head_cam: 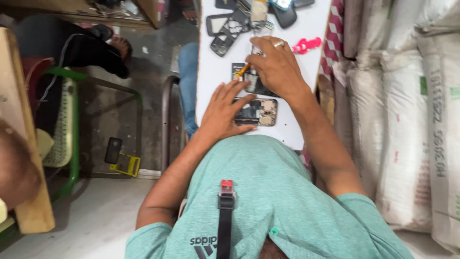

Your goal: The person disassembles a mobile phone using a screwdriver, removes the back cover and battery, and then reassembles the device. The person handles the phone components and tools on a cluttered workbench.

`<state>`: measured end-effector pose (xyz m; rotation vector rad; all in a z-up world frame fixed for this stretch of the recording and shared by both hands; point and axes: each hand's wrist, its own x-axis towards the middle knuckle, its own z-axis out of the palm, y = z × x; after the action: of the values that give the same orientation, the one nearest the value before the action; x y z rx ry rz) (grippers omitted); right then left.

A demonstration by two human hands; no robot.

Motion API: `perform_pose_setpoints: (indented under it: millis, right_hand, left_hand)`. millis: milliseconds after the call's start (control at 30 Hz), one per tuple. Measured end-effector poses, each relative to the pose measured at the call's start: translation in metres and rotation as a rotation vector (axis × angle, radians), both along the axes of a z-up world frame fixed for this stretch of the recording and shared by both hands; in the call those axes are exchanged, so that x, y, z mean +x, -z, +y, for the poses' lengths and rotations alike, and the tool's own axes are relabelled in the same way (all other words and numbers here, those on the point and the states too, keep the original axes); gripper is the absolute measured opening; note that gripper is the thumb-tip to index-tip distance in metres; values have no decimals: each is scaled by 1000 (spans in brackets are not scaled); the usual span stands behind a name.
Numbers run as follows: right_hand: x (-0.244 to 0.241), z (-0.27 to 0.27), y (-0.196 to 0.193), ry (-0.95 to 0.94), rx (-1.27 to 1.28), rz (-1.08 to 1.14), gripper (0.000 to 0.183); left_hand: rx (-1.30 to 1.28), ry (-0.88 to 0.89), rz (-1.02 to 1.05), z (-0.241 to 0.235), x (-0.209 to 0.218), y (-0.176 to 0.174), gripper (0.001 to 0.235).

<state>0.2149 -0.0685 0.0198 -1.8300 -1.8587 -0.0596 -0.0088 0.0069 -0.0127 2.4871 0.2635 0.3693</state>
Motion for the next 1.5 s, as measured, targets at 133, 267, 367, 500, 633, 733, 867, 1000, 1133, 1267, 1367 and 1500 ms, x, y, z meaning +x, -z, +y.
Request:
perform_pose_setpoints:
  millis: [133,267,367,500,633,733,867,1000,1133,1267,1367,1500]
  right_hand:
    - [-3,8,-2,-48,37,-49,18]
    - [15,-2,11,-59,223,282,9]
    - [50,-33,23,139,470,381,10]
    - [132,-87,4,132,1185,1144,26]
    - [143,-146,16,334,1151,1279,27]
    - [91,-154,40,410,931,1255,31]
    - [13,-139,58,354,671,1337,28]
    - [-8,-126,57,424,513,1269,30]
    - [-2,-124,62,381,540,1289,29]
    - [0,-126,65,365,507,1272,28]
    - [-4,-127,70,363,476,1188,28]
    - [6,-130,83,340,598,1350,27]
  left_hand:
    - [10,-2,-43,-1,-5,-12,82]
    - [18,0,-23,0,3,-16,81]
    - [22,8,11,-5,1,-5,84]
    - [-44,4,-36,1,-2,-4,80]
    - [-124,-73,-169,0,-3,-5,66]
    - [-90,-133,-210,8,6,-9,53]
    - [-5,-129,-189,14,23,-16,48]
    - [1,-85,-154,15,45,-23,48]
    - [39,-71,-124,15,58,-23,51]
    - [94,-92,-116,16,62,-16,51]
    - [123,-120,-113,17,63,-10,53]
    - [131,-118,-125,22,72,-10,58]
